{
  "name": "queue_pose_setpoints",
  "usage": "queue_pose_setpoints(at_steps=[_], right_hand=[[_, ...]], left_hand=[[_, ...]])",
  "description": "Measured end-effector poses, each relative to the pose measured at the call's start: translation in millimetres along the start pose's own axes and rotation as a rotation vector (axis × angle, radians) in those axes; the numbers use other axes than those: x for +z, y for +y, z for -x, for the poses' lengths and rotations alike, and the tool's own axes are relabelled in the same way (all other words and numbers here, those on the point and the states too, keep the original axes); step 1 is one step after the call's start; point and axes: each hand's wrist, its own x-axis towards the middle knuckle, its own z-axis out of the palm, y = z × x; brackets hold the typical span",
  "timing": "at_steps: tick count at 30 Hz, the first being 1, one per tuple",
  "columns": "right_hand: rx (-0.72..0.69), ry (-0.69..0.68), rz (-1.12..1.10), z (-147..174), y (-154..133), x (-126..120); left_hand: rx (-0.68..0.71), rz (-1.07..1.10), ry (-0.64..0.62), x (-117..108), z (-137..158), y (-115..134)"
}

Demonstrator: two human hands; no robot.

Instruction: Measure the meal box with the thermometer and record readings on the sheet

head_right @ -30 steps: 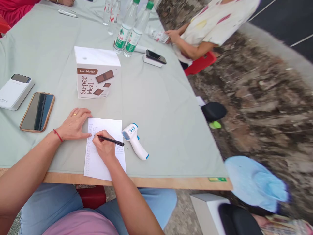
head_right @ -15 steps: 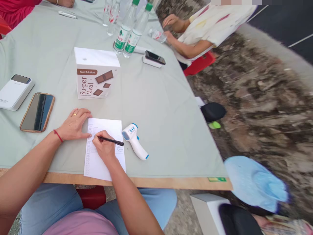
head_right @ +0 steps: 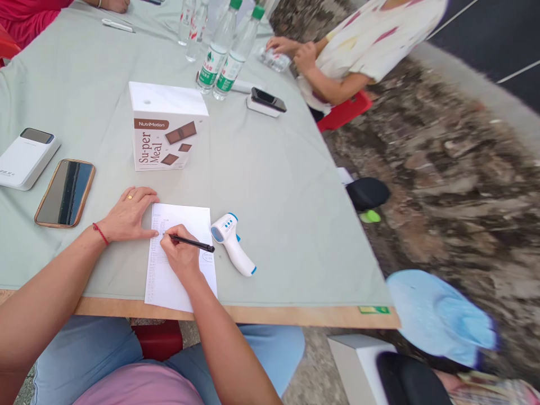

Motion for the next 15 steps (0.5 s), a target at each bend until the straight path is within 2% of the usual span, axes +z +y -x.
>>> queue_pose_setpoints(at_steps=[7, 15], right_hand=[[0.009, -0.017, 0.011, 0.7, -1.0, -0.6], [0.011, 0.052, 0.002, -0.4, -0.3, -0.6]], left_hand=[[0.005, 0.0, 0.0, 0.7, -0.1, -0.7], [0.0, 0.003, -0.005, -0.3, 0.1, -0.1]])
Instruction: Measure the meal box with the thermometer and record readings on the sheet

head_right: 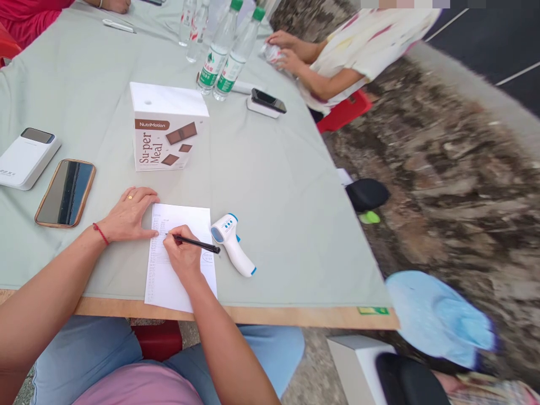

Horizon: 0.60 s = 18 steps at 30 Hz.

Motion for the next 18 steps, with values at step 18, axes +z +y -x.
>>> queue_pose_setpoints(at_steps=[18], right_hand=[[-0.168, 0.069, 0.09, 0.6, 7.9, -5.5]], left_hand=[[-0.005, -0.004, -0.003, 0.2, -0.2, -0.2]])
